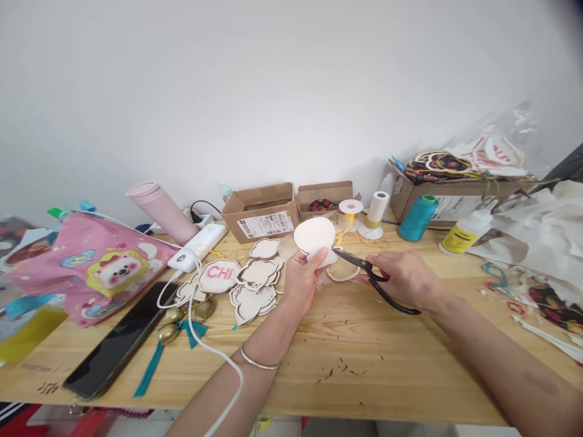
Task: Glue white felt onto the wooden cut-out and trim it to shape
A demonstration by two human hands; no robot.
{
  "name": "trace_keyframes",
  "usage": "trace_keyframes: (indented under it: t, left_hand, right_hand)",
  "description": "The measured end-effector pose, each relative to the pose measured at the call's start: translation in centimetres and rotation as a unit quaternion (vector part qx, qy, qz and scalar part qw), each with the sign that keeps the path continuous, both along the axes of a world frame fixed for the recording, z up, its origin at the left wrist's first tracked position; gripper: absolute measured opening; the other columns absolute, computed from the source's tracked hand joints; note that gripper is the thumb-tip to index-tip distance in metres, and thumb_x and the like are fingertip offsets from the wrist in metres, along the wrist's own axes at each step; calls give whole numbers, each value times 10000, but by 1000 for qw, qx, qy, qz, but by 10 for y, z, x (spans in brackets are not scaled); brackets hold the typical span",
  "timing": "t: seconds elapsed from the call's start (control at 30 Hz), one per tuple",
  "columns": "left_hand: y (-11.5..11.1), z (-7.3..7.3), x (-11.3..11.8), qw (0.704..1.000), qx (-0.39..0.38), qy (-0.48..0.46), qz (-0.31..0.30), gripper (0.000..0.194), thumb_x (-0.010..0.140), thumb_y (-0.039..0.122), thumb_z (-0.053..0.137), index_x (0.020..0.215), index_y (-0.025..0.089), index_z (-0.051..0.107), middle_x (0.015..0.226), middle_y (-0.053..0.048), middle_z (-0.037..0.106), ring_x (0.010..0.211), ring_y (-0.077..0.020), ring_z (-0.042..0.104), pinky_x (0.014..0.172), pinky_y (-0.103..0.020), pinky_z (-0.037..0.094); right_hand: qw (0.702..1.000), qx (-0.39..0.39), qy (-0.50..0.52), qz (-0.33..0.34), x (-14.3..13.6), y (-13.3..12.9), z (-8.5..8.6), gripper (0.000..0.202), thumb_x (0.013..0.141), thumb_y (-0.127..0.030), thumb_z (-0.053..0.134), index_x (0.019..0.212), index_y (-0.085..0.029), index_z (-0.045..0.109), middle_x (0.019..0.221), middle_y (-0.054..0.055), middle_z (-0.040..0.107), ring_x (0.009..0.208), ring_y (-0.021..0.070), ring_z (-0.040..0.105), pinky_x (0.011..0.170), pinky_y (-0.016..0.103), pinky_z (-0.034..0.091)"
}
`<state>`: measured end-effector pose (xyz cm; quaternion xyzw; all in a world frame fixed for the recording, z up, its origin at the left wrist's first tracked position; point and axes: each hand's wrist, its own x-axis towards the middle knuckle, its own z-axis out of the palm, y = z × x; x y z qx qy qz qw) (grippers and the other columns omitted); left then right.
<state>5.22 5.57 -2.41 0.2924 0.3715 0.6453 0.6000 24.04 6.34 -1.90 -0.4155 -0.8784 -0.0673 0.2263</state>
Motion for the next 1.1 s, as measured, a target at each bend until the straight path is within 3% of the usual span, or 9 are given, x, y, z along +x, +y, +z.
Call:
trace_keyframes:
  t: [0.2, 0.37, 0.57, 0.7, 0.8, 0.93, 1.1]
  left_hand:
    - [0, -3, 0, 1000, -6, -10, -3, 287, 586, 172, 741, 865, 149, 676, 860, -38, 704, 721, -120, 636, 656, -208, 511]
    - [1, -4, 0, 1000, -15, -21, -3, 286, 579, 178, 746, 855, 154, 677, 833, -34, 704, 715, -117, 637, 664, -206, 503]
    - [2, -1, -2, 999, -20, -29, 9, 317, 568, 176, 749, 873, 157, 664, 844, -40, 700, 751, -134, 642, 687, -227, 506]
    - [2, 0, -2, 999, -16, -30, 10, 320, 570, 162, 745, 878, 152, 659, 849, -41, 699, 744, -131, 643, 668, -219, 512]
    - [1, 0, -2, 1000, -7, -30, 6, 340, 561, 159, 749, 888, 152, 657, 852, -47, 700, 752, -141, 646, 681, -233, 513]
    - [-1, 2, 0, 1000, -4, -19, 9, 397, 530, 166, 765, 911, 153, 651, 879, -60, 700, 783, -175, 648, 710, -274, 513]
    - [-1, 2, 1, 1000, -1, -12, 11, 443, 549, 152, 751, 975, 168, 630, 892, -52, 699, 774, -168, 646, 704, -276, 515]
  right_hand:
    - [1000, 19, -15, -10, 0, -1, 0, 390, 852, -441, 379, 684, -161, 592, 535, 36, 577, 452, 122, 474, 439, 248, 203]
    - [990, -107, 90, -18, 3, 6, -2, 385, 806, -478, 451, 609, -169, 567, 515, 6, 531, 470, 106, 451, 453, 224, 286]
    - [900, -290, 326, -15, 8, 17, -5, 470, 693, -593, 520, 801, -141, 599, 520, -24, 474, 435, 89, 405, 389, 210, 322]
    - [863, -335, 375, 42, 5, 11, 4, 554, 712, -644, 444, 878, -134, 583, 539, -22, 449, 478, 103, 439, 454, 235, 405]
    - [898, -317, 296, 71, 1, 7, 7, 552, 739, -633, 416, 886, -131, 592, 591, 3, 489, 530, 119, 467, 500, 249, 416]
    - [977, -159, 140, -3, -1, 5, 2, 443, 764, -568, 461, 791, -154, 615, 622, 25, 532, 554, 132, 475, 519, 248, 371]
    - [998, -25, 36, -35, -1, 2, -3, 399, 806, -526, 431, 753, -175, 613, 561, 12, 543, 480, 120, 466, 467, 239, 278]
